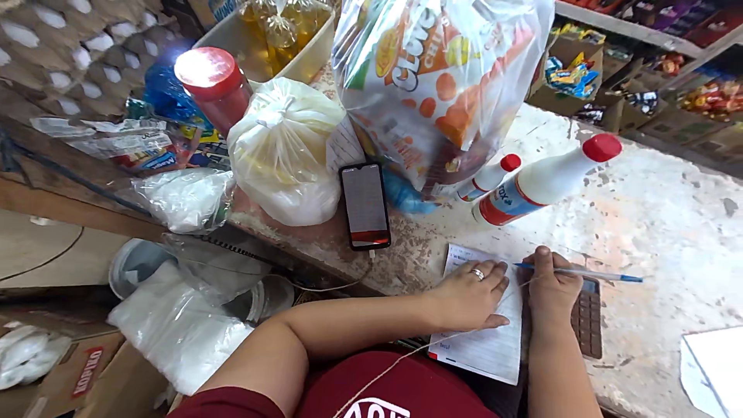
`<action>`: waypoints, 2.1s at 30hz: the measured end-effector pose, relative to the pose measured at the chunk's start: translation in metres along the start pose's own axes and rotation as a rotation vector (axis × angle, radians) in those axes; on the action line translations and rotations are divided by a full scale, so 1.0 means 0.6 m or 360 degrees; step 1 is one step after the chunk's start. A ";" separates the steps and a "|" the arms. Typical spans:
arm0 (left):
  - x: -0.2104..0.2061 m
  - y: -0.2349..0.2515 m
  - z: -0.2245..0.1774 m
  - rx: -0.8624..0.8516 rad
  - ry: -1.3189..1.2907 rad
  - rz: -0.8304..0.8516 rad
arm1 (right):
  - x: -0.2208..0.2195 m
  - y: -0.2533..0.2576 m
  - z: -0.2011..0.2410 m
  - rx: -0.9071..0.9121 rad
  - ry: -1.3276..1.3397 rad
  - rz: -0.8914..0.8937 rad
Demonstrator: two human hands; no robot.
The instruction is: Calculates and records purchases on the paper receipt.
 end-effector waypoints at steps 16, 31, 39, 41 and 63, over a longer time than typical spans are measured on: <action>-0.050 -0.004 -0.003 -0.0010 0.0189 0.0055 | 0.007 0.006 -0.001 0.0031 -0.0271 0.0063; -0.050 0.007 -0.015 -0.0124 0.0441 0.0082 | 0.001 0.012 -0.009 -0.0097 -0.0272 0.0010; -0.053 0.007 -0.014 -0.0200 0.0329 -0.0100 | -0.005 0.009 -0.002 -0.0050 -0.0319 0.0044; -0.052 0.006 -0.014 -0.0213 0.0328 -0.0117 | -0.007 0.009 -0.003 -0.0051 -0.0329 0.0056; -0.051 0.005 -0.015 -0.0225 0.0316 -0.0143 | -0.007 0.010 0.002 -0.0037 -0.0424 0.0054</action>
Point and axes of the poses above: each hand's wrist, its own y-axis towards the middle knuckle, its own x-axis out of the back of the hand, z = x × y, the point moved 10 cm from there along y, towards the middle knuckle, and after that the axes turned 14 degrees about -z, right-handed, at the moved point
